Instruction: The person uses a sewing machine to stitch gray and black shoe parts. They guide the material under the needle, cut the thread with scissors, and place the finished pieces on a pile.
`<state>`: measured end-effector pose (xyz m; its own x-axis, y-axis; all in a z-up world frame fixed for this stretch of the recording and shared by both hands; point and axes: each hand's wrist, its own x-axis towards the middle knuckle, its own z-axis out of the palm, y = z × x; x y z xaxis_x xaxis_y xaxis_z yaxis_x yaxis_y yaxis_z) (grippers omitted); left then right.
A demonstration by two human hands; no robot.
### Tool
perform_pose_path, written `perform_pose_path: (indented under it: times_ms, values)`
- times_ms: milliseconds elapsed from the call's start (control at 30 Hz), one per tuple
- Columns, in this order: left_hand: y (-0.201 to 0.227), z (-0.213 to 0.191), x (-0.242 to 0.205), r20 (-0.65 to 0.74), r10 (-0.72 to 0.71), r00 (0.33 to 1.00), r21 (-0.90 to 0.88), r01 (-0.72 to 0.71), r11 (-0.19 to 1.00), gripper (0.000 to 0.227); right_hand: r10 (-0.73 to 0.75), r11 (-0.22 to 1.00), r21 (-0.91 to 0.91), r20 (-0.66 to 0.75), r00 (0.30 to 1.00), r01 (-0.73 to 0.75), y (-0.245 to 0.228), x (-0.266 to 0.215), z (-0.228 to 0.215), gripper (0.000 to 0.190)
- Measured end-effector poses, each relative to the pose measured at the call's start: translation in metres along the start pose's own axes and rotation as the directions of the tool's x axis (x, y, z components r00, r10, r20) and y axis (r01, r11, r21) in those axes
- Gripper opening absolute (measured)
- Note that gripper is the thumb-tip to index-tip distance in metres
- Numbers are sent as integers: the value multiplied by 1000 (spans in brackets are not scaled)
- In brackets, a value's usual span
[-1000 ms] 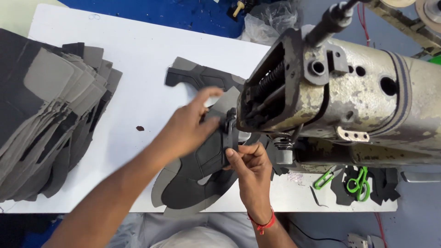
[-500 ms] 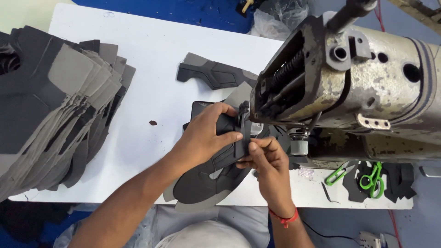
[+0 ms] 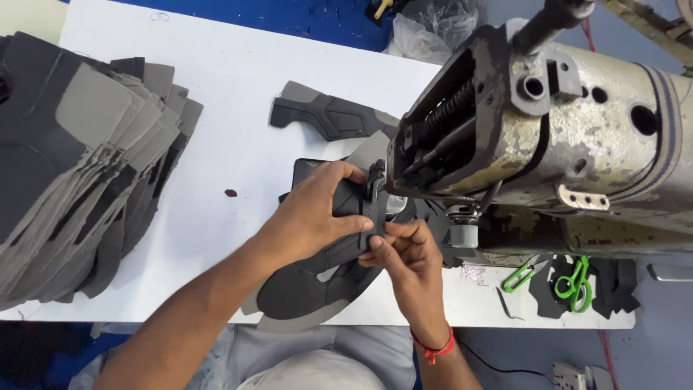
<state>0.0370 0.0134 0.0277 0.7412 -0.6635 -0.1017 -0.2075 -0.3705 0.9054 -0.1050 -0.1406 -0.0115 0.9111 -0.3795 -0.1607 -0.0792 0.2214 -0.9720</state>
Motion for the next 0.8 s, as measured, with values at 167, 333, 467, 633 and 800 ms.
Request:
perform_pose_path:
  times_ms: [167,333,467,633,800]
  values:
    - [4,-6,7,59,-89,994,-11,90,996,63,-6,1000,1,-6,1000,6,3,1,3,17]
    - [-18,-6,23,11,110,994,-52,-109,993,60,-38,999,-1,-38,999,38,4,7,8,15]
    - [-15,-18,36,110,126,986,-13,-125,992,69,-44,997,62,-56,997,48,-1,17,14,15]
    - [-14,-26,49,197,81,977,70,-96,993,77,-17,995,98,-107,994,28,-5,24,21,13]
    - [3,-35,54,247,-113,963,-2,117,993,75,-12,1000,26,-180,984,17,-7,26,24,13]
